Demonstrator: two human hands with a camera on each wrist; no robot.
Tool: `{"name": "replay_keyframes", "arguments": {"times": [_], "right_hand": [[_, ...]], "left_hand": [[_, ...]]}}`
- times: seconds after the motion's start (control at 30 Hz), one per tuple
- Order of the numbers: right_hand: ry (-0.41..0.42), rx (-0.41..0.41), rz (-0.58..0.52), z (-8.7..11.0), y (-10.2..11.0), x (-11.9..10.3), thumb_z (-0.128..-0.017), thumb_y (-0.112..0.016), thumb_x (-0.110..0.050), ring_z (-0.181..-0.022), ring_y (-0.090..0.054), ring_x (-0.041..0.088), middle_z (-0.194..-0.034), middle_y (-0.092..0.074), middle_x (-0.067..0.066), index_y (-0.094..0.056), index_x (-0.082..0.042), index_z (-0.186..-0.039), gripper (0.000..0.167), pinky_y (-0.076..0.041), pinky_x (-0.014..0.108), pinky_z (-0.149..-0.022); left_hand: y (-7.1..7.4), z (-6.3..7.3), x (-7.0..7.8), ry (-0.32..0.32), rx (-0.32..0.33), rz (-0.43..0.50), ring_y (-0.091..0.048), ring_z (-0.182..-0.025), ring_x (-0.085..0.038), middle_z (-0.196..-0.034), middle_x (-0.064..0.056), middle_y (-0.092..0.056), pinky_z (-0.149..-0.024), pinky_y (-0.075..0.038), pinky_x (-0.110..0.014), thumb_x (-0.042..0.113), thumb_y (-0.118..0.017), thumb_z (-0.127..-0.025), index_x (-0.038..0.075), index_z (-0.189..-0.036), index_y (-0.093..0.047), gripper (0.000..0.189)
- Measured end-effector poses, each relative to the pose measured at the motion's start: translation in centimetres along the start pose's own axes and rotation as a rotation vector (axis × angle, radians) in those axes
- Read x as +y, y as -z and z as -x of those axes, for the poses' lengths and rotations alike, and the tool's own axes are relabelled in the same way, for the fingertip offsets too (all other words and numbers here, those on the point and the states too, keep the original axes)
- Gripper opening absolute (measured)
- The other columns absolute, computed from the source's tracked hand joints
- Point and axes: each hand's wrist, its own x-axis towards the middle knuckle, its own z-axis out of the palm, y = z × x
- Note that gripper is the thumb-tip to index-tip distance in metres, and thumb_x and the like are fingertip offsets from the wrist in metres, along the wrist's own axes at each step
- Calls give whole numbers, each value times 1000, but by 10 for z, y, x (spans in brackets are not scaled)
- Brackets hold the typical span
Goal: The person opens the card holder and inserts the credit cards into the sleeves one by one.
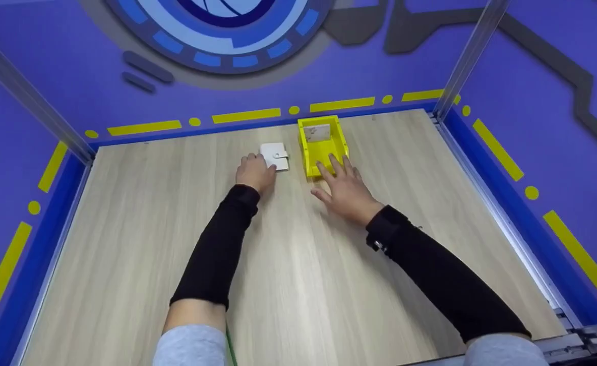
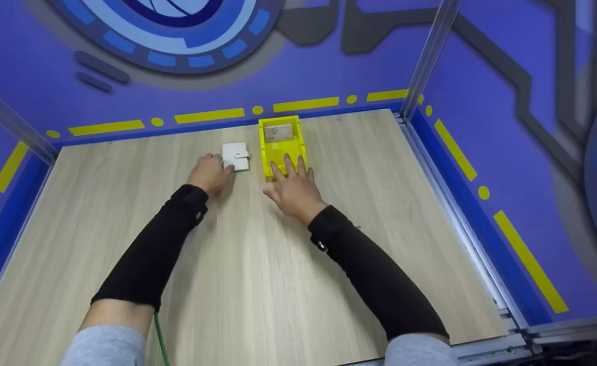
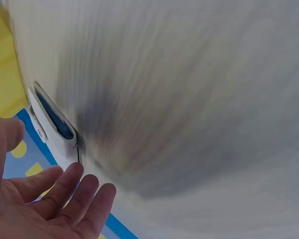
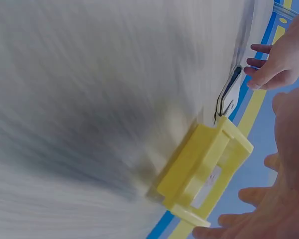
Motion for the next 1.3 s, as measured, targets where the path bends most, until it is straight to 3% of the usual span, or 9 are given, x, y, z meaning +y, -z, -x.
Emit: {"name": "replay_keyframes", "arguments": {"times": [0.27,0.47,0.6,0.63,0.77,0.83,0.97,1.13,1.3], "right_hand": [[34,-31,-28,10,-13,14,-113,-52,-60,-171,-9,52,-186,-13,16,-26,-26,-176,77,-14,73,-135],[114,4,-35,7,-17,15,-113,-54,-56,-170,-22,46,-182,-26,17,-36,-21,-173,72,-19,66,-137],[195,32,-47,3,-20,13,-115,-55,-52,-166,-33,40,-178,-34,19,-45,-17,-169,66,-28,59,-136],[203,36,-46,3,-20,12,-115,-55,-51,-165,-35,39,-177,-36,19,-47,-16,-168,64,-30,58,-135],[184,59,-48,5,-19,15,-114,-58,-46,-163,-40,35,-175,-41,18,-59,-12,-159,56,-37,58,-132],[177,65,-55,3,-18,11,-114,-60,-44,-162,-41,35,-175,-41,17,-62,-10,-155,53,-37,58,-132],[201,99,-73,-4,-13,4,-114,-60,-38,-155,-50,35,-168,-50,18,-67,-9,-150,47,-40,54,-130],[221,146,-136,-13,0,-10,-112,-65,-31,-114,-72,27,-123,-75,10,-79,-8,-129,32,-61,44,-104],[174,161,-286,-18,19,-26,-109,-71,-27,-92,-68,21,-102,-75,6,-81,-10,-112,21,-61,37,-88]], "left_hand": [[-12,-21,4,160,37,80,-65,-133,-42,-136,-25,-71,-113,-54,-52,43,-60,-112,-5,-133,-73,54],[-10,-27,-1,211,37,157,-73,-126,-39,-128,-23,-78,-109,-59,-49,43,-70,-107,-5,-126,-76,51],[-2,-24,-3,250,11,261,-72,-126,-36,-133,-23,-76,-111,-57,-48,36,-73,-106,-6,-134,-69,50],[-9,-33,-10,248,8,289,-73,-123,-34,-131,-22,-76,-109,-58,-46,37,-76,-104,-5,-133,-69,52],[-3,-31,-5,227,-25,361,-69,-108,-28,-124,-17,-75,-96,-58,-40,33,-75,-104,-4,-131,-69,47],[3,-27,-10,219,-25,383,-67,-100,-27,-117,-15,-74,-86,-55,-37,31,-73,-104,-3,-125,-72,40],[28,-7,-10,202,-3,420,-66,-98,-26,-118,-15,-74,-81,-53,-35,26,-67,-104,-1,-121,-74,33],[52,11,-22,128,85,552,-69,-110,-29,-126,-19,-75,-93,-58,-42,26,-65,-103,-1,-125,-74,36],[68,31,-14,47,156,659,-71,-108,-27,-120,-17,-76,-92,-58,-38,24,-71,-102,1,-126,-77,35]]}}
